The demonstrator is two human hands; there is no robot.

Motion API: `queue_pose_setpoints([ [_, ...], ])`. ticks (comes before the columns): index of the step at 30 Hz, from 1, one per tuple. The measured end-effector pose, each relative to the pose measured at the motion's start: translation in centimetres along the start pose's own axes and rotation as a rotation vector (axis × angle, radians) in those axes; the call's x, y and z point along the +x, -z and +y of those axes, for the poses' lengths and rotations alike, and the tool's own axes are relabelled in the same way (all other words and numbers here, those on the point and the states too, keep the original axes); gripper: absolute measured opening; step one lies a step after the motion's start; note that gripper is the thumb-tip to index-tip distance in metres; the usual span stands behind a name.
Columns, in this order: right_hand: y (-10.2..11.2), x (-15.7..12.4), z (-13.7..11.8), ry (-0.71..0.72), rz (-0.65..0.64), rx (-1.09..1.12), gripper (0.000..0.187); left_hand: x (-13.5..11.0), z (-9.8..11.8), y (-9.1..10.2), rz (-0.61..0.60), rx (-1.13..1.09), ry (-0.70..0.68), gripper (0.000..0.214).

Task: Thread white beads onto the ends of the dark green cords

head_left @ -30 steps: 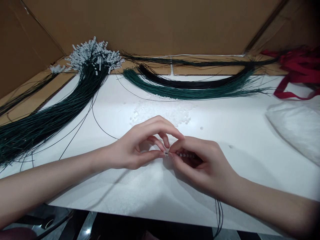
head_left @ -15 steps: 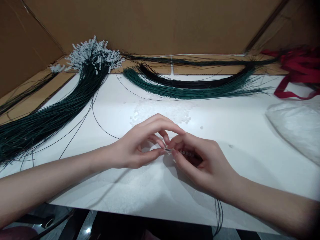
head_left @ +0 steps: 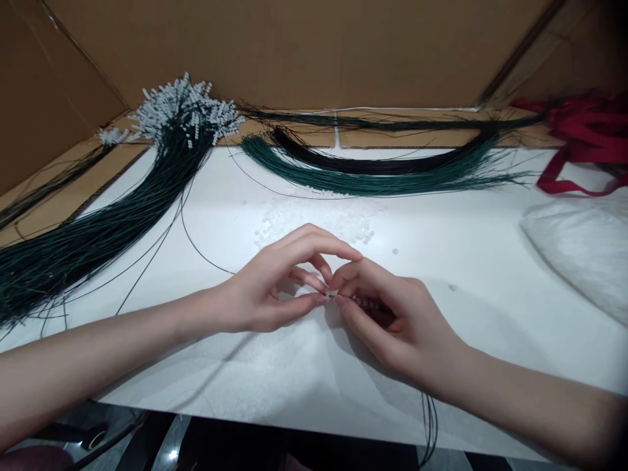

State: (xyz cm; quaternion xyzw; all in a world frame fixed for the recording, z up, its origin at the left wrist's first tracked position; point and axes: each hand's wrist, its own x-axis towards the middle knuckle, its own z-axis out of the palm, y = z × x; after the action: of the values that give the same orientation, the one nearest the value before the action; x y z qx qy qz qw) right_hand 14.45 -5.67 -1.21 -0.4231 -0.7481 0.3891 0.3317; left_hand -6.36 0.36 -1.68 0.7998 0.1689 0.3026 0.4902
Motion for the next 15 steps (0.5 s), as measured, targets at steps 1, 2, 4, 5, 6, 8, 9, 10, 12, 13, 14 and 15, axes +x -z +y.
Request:
queue_pose_setpoints([
  [1, -0.01, -0.02, 0.01, 0.003, 0.0, 0.003, 0.023, -0.01, 0.03, 0.01, -0.005, -0.013, 0.001, 0.056],
  [2, -0.02, -0.04, 0.02, 0.004, 0.003, 0.006, 0.023, -0.02, 0.08, 0.02, -0.008, -0.024, 0.001, 0.056],
  [4, -0.03, -0.07, 0.01, 0.0, 0.01, 0.009, 0.022, 0.0, 0.22, 0.05, -0.007, -0.03, -0.001, 0.056],
  [5, -0.04, -0.08, 0.0, -0.005, 0.013, 0.008, 0.021, 0.02, 0.31, 0.07, 0.0, -0.024, 0.0, 0.056],
  [6, -0.04, -0.07, -0.03, -0.013, 0.013, 0.005, 0.021, 0.05, 0.39, 0.08, 0.008, -0.014, 0.004, 0.055],
  [8, -0.05, -0.05, -0.09, -0.022, 0.008, -0.002, 0.021, 0.11, 0.56, 0.09, 0.026, 0.01, 0.028, 0.05],
  [9, -0.04, -0.04, -0.12, -0.024, 0.008, -0.005, 0.021, 0.14, 0.63, 0.07, 0.036, 0.016, 0.044, 0.046],
  [10, -0.03, -0.03, -0.15, -0.026, 0.01, -0.008, 0.021, 0.16, 0.7, 0.05, 0.045, 0.017, 0.062, 0.042],
  [12, 0.01, -0.03, -0.19, -0.03, 0.018, -0.013, 0.021, 0.21, 0.8, 0.01, 0.056, 0.007, 0.091, 0.038],
  [13, 0.04, -0.04, -0.2, -0.032, 0.023, -0.015, 0.021, 0.23, 0.83, -0.01, 0.058, 0.003, 0.1, 0.038],
  [14, 0.06, -0.05, -0.2, -0.033, 0.027, -0.018, 0.022, 0.25, 0.83, -0.03, 0.058, 0.001, 0.103, 0.038],
  [15, 0.07, -0.07, -0.19, -0.031, 0.029, -0.019, 0.023, 0.26, 0.82, -0.05, 0.055, -0.001, 0.101, 0.038],
])
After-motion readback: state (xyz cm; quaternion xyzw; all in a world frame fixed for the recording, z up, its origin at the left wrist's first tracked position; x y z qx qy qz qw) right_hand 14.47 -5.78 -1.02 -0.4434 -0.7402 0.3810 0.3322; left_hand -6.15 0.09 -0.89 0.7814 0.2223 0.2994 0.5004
